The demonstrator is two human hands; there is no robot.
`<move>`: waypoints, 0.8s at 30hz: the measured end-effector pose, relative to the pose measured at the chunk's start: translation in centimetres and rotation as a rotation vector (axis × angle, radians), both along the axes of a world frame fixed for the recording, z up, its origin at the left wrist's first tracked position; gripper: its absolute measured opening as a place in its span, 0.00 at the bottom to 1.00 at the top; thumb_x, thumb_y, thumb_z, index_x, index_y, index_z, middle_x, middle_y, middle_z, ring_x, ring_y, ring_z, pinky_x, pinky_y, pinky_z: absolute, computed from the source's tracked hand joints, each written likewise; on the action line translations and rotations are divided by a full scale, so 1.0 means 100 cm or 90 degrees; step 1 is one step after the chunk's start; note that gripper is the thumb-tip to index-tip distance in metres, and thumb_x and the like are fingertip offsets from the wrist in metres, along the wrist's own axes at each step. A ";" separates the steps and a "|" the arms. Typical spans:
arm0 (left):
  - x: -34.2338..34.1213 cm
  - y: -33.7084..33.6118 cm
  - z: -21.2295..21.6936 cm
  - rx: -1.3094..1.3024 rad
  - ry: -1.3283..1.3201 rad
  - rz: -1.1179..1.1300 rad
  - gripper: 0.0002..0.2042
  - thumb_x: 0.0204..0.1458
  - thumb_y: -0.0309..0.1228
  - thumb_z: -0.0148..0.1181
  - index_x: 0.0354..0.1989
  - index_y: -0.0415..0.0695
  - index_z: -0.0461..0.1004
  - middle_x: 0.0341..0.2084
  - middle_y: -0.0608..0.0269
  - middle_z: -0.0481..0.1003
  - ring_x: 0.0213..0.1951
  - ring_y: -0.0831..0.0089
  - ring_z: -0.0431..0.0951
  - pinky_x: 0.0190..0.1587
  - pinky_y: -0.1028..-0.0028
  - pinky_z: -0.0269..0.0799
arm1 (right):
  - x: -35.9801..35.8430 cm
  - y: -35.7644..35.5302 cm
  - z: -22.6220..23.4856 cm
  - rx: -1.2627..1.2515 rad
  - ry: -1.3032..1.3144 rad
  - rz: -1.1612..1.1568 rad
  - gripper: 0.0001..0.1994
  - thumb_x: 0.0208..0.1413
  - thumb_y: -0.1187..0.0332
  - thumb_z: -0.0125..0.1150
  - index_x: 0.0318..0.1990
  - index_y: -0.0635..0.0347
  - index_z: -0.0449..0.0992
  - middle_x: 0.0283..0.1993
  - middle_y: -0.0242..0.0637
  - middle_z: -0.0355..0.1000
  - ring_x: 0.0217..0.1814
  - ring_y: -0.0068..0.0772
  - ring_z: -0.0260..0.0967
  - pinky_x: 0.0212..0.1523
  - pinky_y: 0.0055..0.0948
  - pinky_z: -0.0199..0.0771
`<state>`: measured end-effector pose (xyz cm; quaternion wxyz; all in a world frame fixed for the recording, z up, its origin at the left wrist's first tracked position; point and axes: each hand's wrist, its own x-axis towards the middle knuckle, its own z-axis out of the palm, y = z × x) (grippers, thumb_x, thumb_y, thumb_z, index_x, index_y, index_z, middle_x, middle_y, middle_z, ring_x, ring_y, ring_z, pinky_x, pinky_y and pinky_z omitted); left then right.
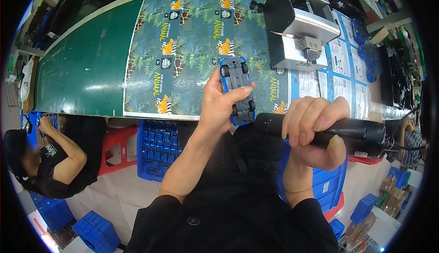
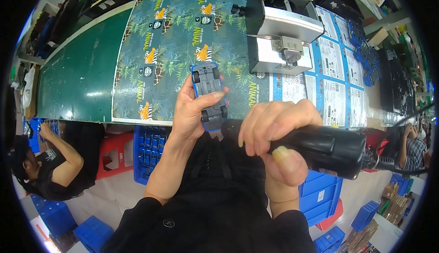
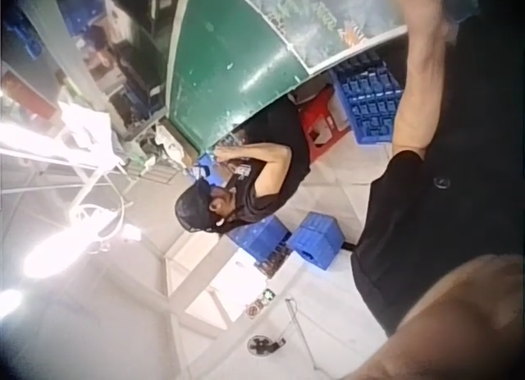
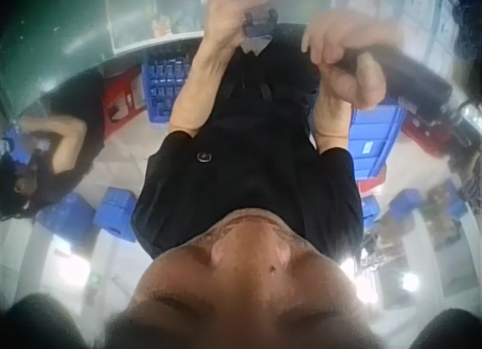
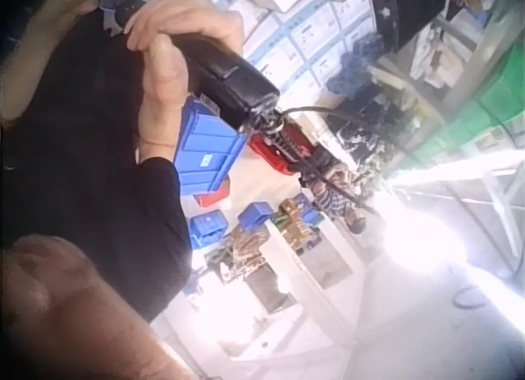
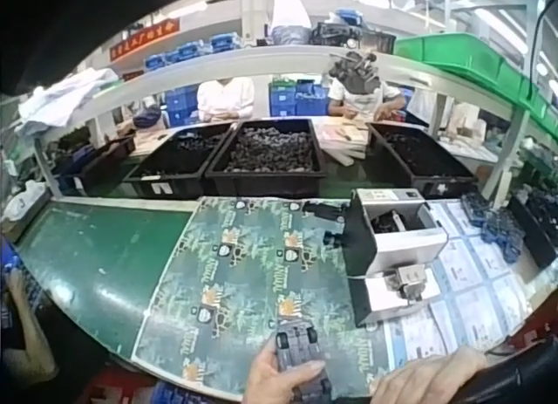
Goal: The person assembles toy cars by driving screws into their undersides using an electric screwdriver, then reaches up and retrieves a plastic bag of parts from an overhead shelf.
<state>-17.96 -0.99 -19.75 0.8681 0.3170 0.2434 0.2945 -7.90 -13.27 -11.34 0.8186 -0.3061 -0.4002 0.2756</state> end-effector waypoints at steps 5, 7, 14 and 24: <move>-0.010 0.000 -0.010 0.031 0.101 0.018 0.28 0.40 0.20 0.68 0.54 0.43 0.69 0.34 0.60 0.78 0.37 0.70 0.79 0.41 0.66 0.77 | -0.001 0.016 -0.016 0.029 -0.091 0.071 0.15 0.47 0.64 0.71 0.28 0.58 0.67 0.17 0.35 0.69 0.15 0.32 0.66 0.18 0.30 0.69; 0.006 -0.009 -0.004 0.035 0.087 0.012 0.30 0.38 0.20 0.67 0.55 0.40 0.69 0.37 0.65 0.76 0.38 0.74 0.76 0.44 0.71 0.74 | 0.011 -0.003 -0.024 0.069 -0.077 0.084 0.14 0.49 0.62 0.69 0.27 0.56 0.67 0.15 0.33 0.70 0.12 0.29 0.65 0.16 0.28 0.69; -0.004 -0.012 0.000 0.010 -0.031 0.020 0.27 0.40 0.15 0.61 0.54 0.39 0.68 0.36 0.70 0.73 0.39 0.82 0.72 0.44 0.78 0.69 | 0.000 -0.001 -0.022 0.064 -0.114 0.115 0.14 0.54 0.56 0.56 0.33 0.58 0.67 0.22 0.29 0.64 0.18 0.22 0.58 0.28 0.17 0.60; 0.001 -0.010 0.002 0.001 -0.017 0.046 0.26 0.41 0.17 0.62 0.54 0.40 0.69 0.35 0.68 0.73 0.38 0.80 0.72 0.45 0.78 0.69 | -0.005 -0.006 -0.012 0.037 -0.096 -0.004 0.21 0.60 0.46 0.51 0.34 0.58 0.66 0.18 0.32 0.58 0.16 0.28 0.57 0.18 0.30 0.61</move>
